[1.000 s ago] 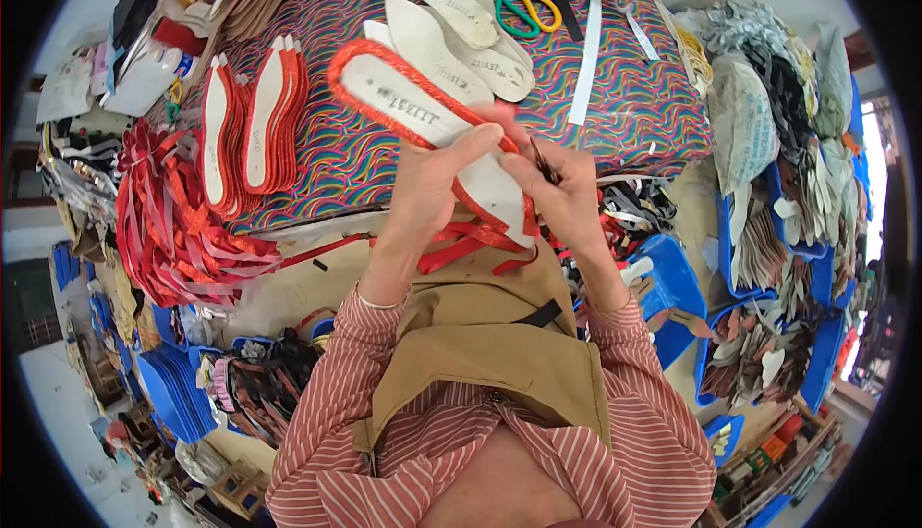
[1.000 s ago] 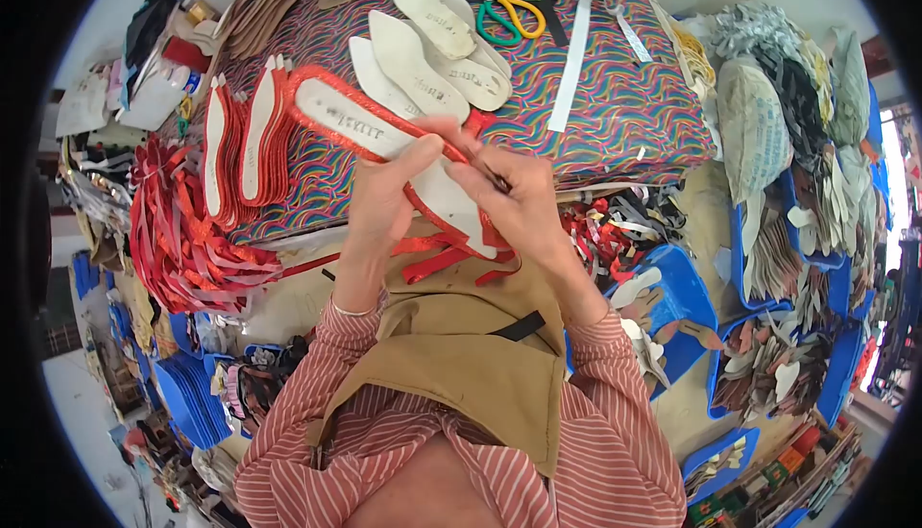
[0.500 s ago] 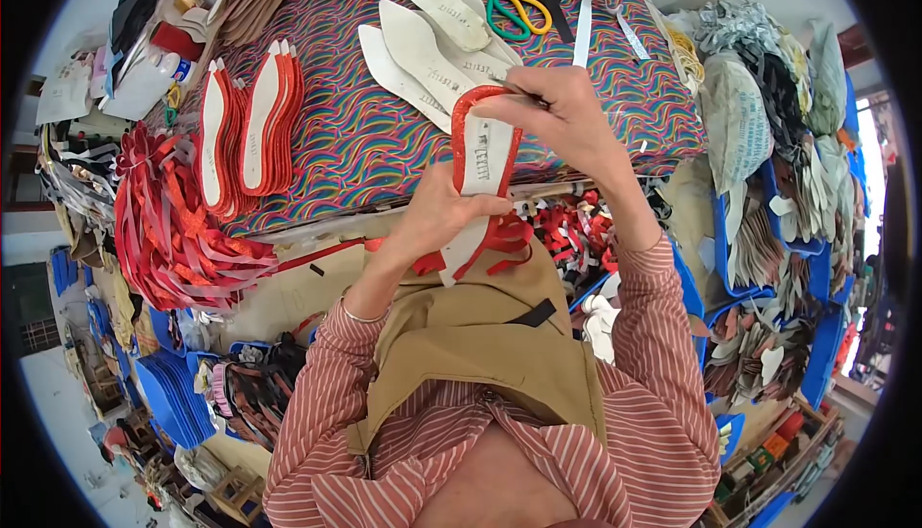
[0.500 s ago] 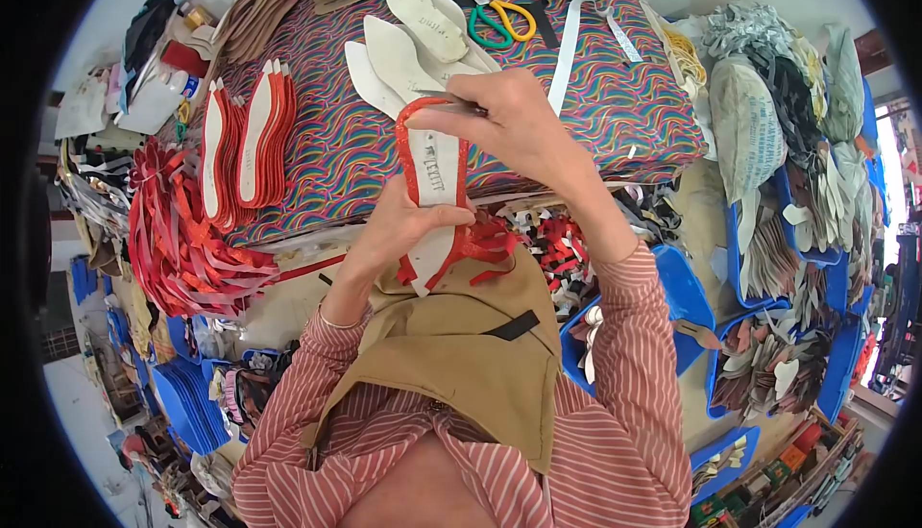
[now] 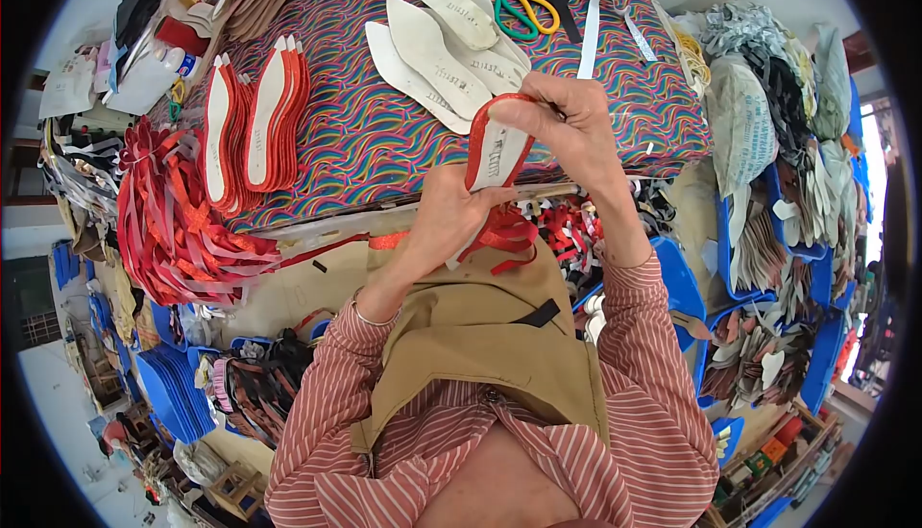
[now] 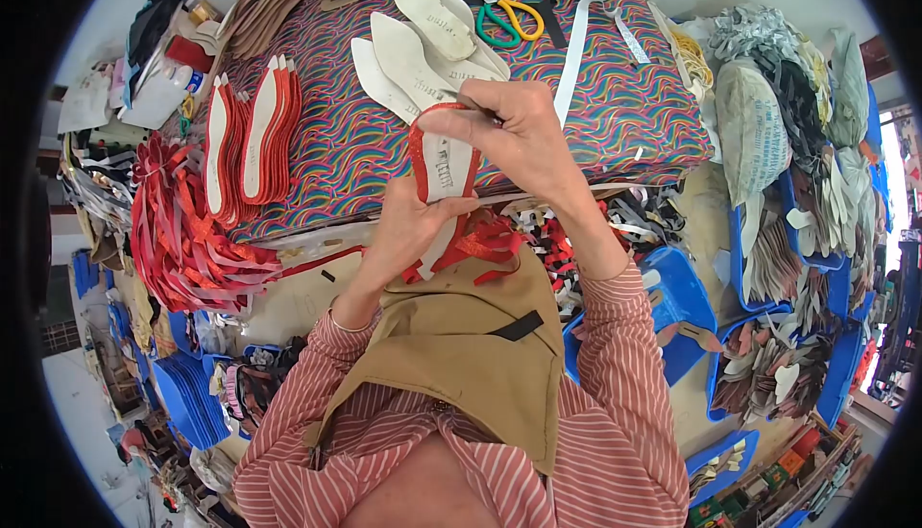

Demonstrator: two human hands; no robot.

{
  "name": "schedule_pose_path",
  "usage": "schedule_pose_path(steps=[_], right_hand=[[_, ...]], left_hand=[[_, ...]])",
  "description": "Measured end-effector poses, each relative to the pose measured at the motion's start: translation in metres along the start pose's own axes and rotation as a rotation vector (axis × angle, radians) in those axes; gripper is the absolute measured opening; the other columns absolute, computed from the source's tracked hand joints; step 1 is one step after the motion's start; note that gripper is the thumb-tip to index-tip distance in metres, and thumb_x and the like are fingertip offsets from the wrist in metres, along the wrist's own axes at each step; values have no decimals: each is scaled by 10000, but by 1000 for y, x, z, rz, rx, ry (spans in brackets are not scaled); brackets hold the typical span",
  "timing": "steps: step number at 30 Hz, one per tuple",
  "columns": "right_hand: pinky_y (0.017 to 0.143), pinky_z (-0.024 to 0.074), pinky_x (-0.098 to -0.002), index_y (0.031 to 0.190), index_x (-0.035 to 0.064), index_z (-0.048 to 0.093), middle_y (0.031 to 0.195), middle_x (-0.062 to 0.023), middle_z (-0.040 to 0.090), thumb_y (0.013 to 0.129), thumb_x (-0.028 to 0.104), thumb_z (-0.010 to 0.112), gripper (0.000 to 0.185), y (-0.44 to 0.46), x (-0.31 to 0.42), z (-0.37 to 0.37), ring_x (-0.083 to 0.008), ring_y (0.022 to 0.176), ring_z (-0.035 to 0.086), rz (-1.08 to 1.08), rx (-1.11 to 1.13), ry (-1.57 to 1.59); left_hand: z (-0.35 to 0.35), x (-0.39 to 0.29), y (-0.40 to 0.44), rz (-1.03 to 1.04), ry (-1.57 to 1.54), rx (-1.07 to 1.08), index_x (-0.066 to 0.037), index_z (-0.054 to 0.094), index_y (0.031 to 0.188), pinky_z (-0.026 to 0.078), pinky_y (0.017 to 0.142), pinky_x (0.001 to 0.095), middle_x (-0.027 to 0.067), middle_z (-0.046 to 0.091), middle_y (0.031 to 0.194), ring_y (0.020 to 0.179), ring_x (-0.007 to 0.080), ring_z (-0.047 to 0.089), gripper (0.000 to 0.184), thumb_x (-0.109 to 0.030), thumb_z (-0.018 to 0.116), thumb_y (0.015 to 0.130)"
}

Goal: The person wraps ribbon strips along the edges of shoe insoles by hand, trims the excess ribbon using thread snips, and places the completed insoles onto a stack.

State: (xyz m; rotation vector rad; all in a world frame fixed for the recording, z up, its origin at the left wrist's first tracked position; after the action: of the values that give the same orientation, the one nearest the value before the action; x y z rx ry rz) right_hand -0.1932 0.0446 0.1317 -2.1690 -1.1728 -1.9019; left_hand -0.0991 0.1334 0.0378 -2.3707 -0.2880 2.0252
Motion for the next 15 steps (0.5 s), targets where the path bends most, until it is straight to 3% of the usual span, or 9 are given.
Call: schedule_pose_path(steps=[4,8,13,15], right_hand=[[496,274,-233,623,4,542,547,33,394,873,146,713,334,-8,-24,-2,-77,533,297,113,-109,247],[520,288,-209,723,14,594,608,50,458,877,130,704,223,-12,-33,3,-55,566,343,166,-125,286],[547,312,-192,866,21,619,704,41,521,876,109,692,115,-31,-30,15,-48,610,390,227,-386,407],[559,320,-187,911,22,620,747,32,545,873,100,685,109,-44,-34,20,-48,622,405,261,-387,406]], left_hand=[[4,2,0,-52,31,87,42,667,799,418,532,249,69,648,691,578,119,534,145,-96,668,842],[-2,-29,3,-103,-562,76,1,687,921,480,634,231,78,704,825,701,124,617,231,-198,583,974],[-27,-19,10,199,-201,-248,3,675,960,469,607,214,87,703,849,674,106,607,408,-319,442,1050],[-26,-18,15,192,-268,-279,-6,660,948,455,591,216,68,670,795,645,102,579,390,-318,447,1047]])
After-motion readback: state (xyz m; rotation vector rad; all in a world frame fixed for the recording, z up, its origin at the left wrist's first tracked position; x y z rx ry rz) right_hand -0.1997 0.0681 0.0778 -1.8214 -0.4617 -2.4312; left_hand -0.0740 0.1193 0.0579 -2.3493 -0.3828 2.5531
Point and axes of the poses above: each hand's wrist, its own y-axis towards the middle knuckle, its own z-axis out of the palm, x = y × z, the point moved 10 cm from there along y, towards the middle knuckle
